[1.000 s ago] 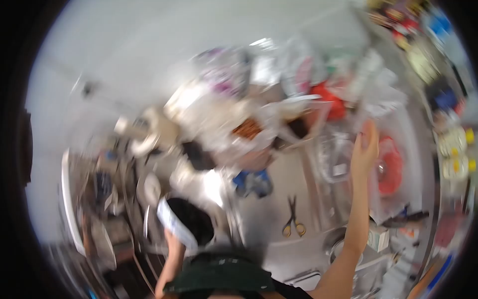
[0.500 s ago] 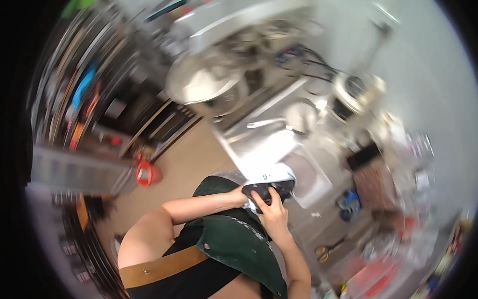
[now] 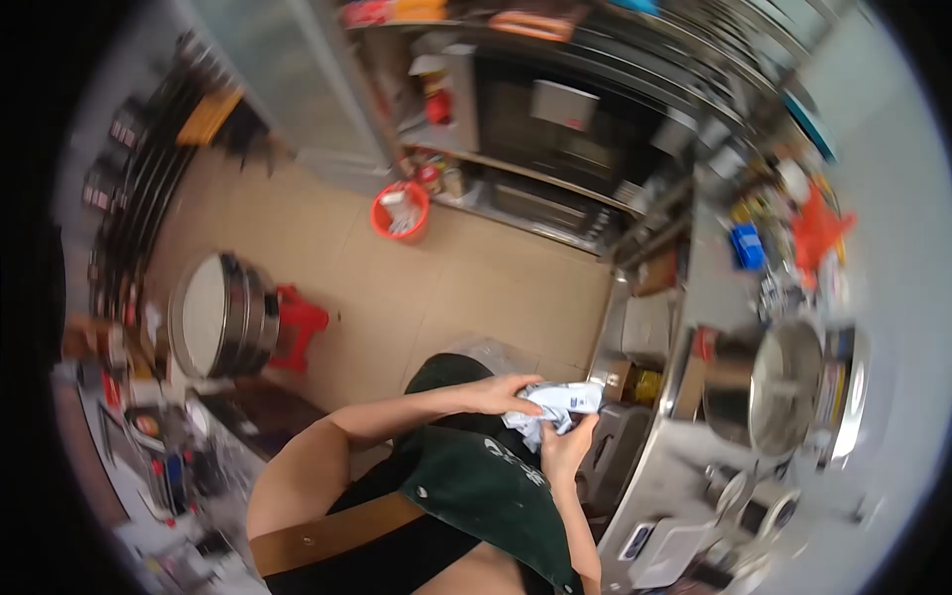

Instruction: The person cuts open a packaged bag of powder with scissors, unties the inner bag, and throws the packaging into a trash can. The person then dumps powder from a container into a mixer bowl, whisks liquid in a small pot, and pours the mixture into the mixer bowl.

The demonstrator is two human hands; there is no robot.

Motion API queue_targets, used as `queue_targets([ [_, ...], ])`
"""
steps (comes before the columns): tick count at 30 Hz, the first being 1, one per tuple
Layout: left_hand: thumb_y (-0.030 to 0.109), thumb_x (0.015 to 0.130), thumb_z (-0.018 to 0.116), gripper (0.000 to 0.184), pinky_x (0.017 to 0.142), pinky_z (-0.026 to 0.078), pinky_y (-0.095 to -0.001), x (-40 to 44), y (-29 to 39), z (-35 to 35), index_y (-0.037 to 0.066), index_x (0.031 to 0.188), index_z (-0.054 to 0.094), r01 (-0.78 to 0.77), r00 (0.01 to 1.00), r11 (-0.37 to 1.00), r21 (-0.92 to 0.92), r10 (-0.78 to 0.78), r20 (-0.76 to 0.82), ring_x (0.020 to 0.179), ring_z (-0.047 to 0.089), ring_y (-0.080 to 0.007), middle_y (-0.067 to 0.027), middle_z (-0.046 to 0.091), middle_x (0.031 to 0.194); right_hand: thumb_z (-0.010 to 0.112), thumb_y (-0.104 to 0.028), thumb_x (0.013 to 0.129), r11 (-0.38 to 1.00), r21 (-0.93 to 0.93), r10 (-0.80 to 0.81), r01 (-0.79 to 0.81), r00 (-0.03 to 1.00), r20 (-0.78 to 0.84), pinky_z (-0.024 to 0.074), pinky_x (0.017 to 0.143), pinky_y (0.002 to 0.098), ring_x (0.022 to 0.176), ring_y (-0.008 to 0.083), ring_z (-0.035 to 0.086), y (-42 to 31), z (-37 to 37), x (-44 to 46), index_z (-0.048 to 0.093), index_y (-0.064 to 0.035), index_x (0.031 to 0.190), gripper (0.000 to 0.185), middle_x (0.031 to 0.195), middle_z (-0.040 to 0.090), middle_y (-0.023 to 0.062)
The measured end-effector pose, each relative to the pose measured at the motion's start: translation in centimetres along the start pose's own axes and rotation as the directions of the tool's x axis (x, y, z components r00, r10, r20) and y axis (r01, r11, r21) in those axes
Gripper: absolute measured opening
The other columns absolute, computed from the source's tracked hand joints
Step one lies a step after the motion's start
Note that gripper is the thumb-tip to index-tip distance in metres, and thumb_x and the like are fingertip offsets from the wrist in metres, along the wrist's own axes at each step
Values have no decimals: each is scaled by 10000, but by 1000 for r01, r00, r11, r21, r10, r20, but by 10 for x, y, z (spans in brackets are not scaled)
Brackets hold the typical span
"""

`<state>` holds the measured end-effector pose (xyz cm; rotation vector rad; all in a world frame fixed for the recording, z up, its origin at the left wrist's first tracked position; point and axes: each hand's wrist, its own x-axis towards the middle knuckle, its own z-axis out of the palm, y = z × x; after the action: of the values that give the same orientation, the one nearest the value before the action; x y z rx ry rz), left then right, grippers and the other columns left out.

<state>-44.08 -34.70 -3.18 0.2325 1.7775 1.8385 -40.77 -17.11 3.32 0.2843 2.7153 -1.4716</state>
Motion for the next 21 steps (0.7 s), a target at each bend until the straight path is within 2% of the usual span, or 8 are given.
queue_targets([
  [2,219,886,665,467,895,462,-297,-32,11,-50,-35,1256,535,11,993,997,-72,-20,-119,1037,583,-160,-128,645,1123,814,-21,650,957,-247,-138,153,987,77,458,915,367,1057,327,568,-36,38,25,411,-5,1240,715,1146,544,183],
  [4,208,906,632,429,896,461,-293,-51,-6,-75,-38,1247,545,-58,962,979,-194,3,-274,1031,587,-156,-116,646,1116,819,-37,689,890,-283,-299,357,927,227,406,1021,355,1224,291,486,-59,65,52,335,-3,1361,829,1327,446,189],
  [8,167,941,562,363,890,461,-274,-70,-26,-122,-25,1249,556,-222,873,789,-573,-100,-477,1027,584,-128,-82,639,1121,782,-87,786,983,161,-177,85,646,743,386,1042,352,1259,245,447,-79,138,107,224,26,1437,865,1364,441,194],
  [11,141,968,507,330,907,469,-270,-67,-56,-160,4,1266,547,-364,772,614,-700,-222,-596,1049,593,-125,-63,633,1141,661,136,773,889,323,-98,-326,553,827,411,1009,323,1190,189,514,-105,198,143,420,6,1308,601,1271,534,110],
  [13,166,974,515,354,913,469,-264,-69,-49,-192,3,1288,519,-449,719,514,-731,-277,-637,1074,592,-134,-66,622,1179,622,161,765,876,317,-97,-364,510,855,456,928,302,1063,156,577,-120,251,172,536,10,1141,415,1117,615,67],
  [16,199,965,537,394,859,487,-274,-54,-71,-239,19,1314,506,-597,524,479,-644,-374,-765,992,606,-136,-84,615,1165,604,107,776,883,218,-27,-415,421,907,477,848,291,958,145,604,-120,342,226,592,-2,1056,300,1032,642,66],
  [19,229,957,560,409,775,515,-315,-63,-99,-289,55,1322,499,-367,287,674,-641,-573,-767,897,611,-142,-100,607,1121,615,92,777,927,160,2,-340,430,903,482,815,274,914,156,620,-113,455,273,605,14,1061,295,982,646,65],
  [21,199,901,611,420,725,516,-383,-53,-154,-299,70,1290,514,-124,-29,828,-547,-554,-832,825,610,-231,-149,568,1113,613,89,781,971,187,-85,-147,519,850,483,796,270,896,161,626,-97,541,301,613,23,1071,298,961,649,63],
])
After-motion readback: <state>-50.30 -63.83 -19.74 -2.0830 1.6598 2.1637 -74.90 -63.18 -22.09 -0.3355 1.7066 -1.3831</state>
